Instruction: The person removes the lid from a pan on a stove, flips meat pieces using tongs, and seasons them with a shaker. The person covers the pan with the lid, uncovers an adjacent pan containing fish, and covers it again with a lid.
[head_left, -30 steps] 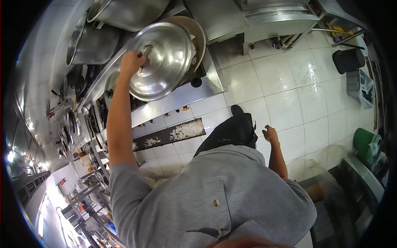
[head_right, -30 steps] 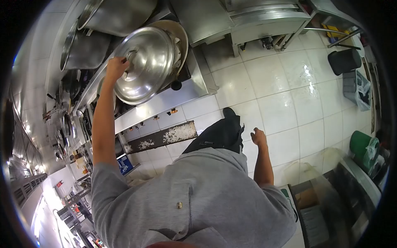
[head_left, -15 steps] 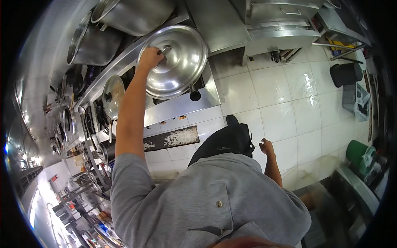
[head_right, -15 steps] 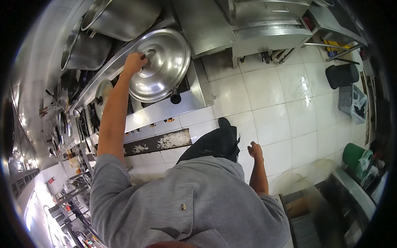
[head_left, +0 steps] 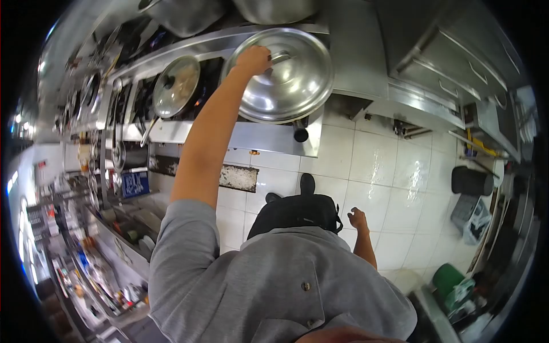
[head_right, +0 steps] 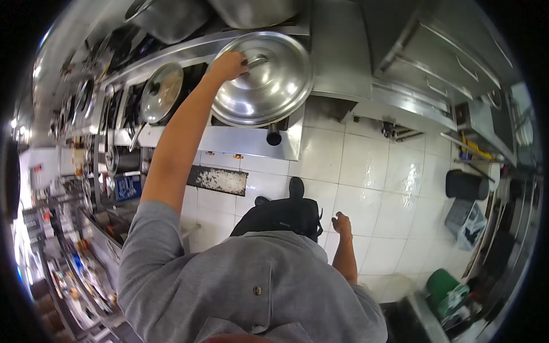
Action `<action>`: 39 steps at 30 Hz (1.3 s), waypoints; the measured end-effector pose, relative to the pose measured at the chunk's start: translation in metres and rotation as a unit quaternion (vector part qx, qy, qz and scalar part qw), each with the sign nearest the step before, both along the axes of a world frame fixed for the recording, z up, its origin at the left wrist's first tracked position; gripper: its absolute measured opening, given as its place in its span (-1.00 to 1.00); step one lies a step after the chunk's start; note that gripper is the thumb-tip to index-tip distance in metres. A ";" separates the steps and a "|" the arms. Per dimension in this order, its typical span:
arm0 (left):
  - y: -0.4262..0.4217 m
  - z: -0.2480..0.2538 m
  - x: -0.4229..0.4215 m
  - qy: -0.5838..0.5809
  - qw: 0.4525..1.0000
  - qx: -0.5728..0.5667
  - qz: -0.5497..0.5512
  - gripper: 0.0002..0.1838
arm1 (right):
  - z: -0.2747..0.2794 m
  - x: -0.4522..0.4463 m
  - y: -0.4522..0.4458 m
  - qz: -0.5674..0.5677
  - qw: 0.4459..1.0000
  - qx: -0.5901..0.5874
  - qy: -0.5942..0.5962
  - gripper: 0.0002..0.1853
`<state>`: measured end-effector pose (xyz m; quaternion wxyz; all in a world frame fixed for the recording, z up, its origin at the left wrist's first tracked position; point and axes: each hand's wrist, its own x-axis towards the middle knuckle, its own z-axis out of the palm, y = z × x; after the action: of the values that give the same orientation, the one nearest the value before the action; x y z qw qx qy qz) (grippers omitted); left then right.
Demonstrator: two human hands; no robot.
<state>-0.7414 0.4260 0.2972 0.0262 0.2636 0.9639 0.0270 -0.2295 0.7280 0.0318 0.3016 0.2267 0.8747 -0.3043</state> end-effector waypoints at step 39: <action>-0.100 -0.251 0.897 -0.186 -0.098 0.767 0.607 -0.42 | 0.014 0.025 -0.537 0.888 0.445 -0.114 0.021 -0.61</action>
<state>0.1558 0.3263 0.0465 0.0420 0.5954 -0.0397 -0.8014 -0.2040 0.1906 0.0456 0.4122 -0.7165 0.5622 0.0279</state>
